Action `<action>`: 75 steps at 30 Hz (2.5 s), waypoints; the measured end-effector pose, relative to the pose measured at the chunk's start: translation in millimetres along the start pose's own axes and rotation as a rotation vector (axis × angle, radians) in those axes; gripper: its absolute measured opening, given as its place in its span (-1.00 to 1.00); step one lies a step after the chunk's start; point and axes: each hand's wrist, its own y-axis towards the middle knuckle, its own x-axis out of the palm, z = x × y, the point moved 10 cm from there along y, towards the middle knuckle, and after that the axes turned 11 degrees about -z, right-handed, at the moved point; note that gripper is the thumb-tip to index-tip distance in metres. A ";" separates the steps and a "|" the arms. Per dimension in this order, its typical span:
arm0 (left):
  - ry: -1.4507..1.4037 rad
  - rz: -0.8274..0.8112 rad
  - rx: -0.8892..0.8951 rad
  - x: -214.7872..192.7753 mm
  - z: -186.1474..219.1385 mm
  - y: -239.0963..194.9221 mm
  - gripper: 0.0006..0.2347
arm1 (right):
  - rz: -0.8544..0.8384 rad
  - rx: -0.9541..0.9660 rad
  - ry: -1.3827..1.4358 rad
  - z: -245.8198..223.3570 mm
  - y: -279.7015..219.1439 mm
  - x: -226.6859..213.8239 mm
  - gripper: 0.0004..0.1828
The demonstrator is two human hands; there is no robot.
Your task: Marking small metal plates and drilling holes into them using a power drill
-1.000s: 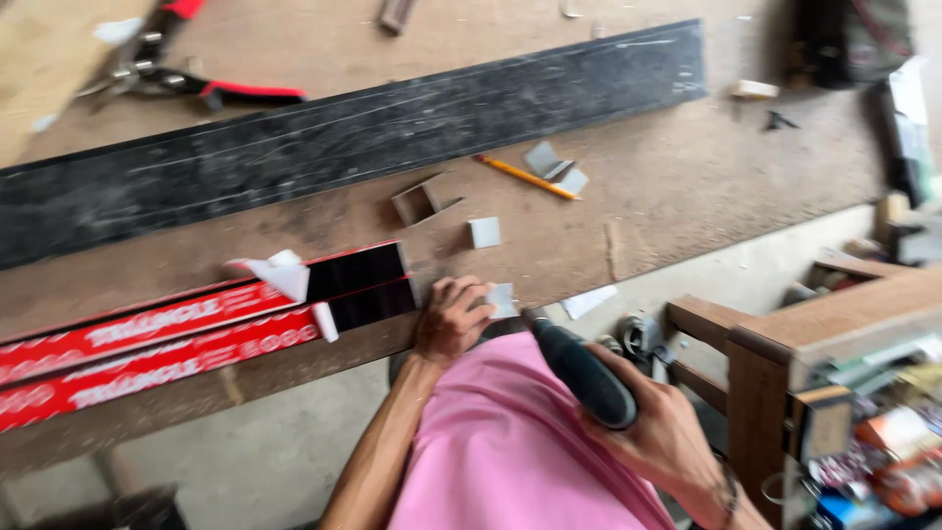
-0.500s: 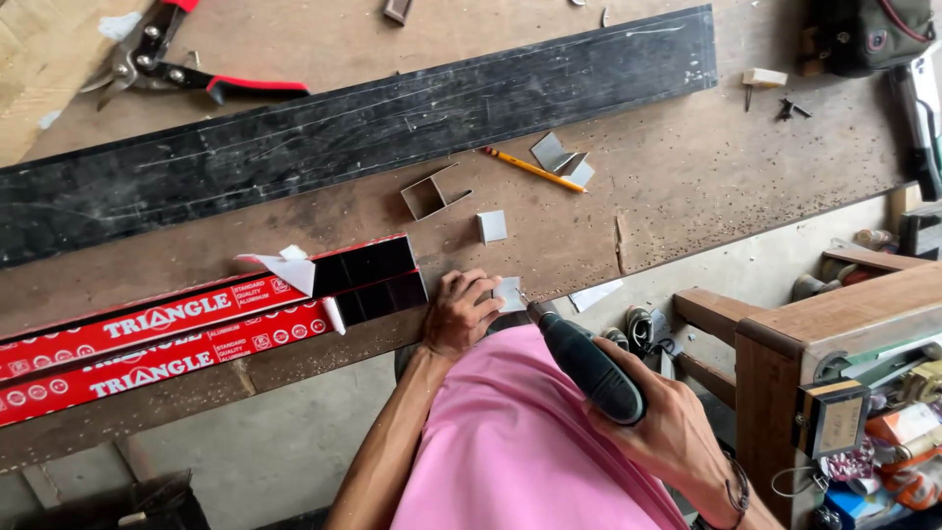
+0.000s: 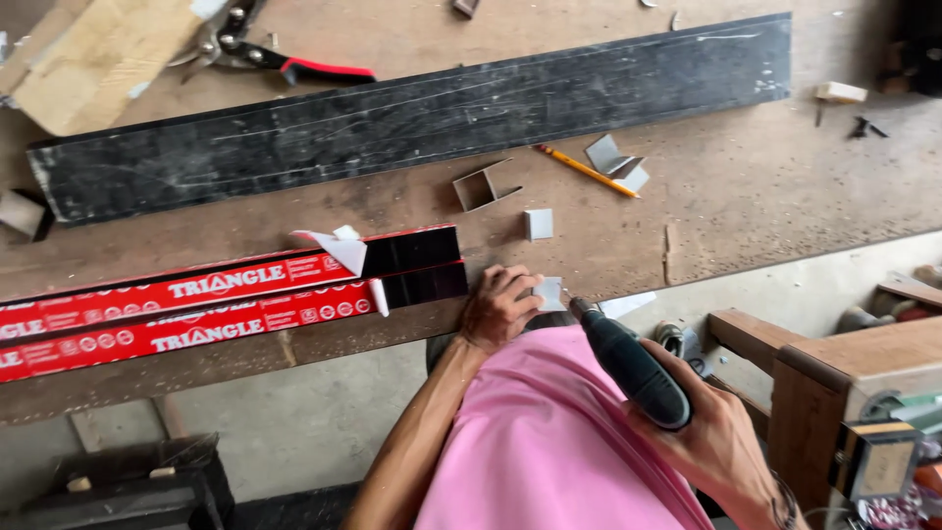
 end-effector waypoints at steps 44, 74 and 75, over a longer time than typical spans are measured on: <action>0.075 0.024 0.109 0.5 14.5 1.8 -0.96 | -0.108 0.017 -0.464 -53.6 21.1 -18.1 -0.12; 0.007 -0.002 0.130 4.7 8.8 1.9 -0.83 | -0.127 -0.140 -0.656 -94.0 41.6 -38.0 -0.10; 0.018 -0.007 0.127 4.5 9.0 2.3 -0.82 | -0.134 -0.133 -0.650 -93.2 43.4 -39.3 -0.09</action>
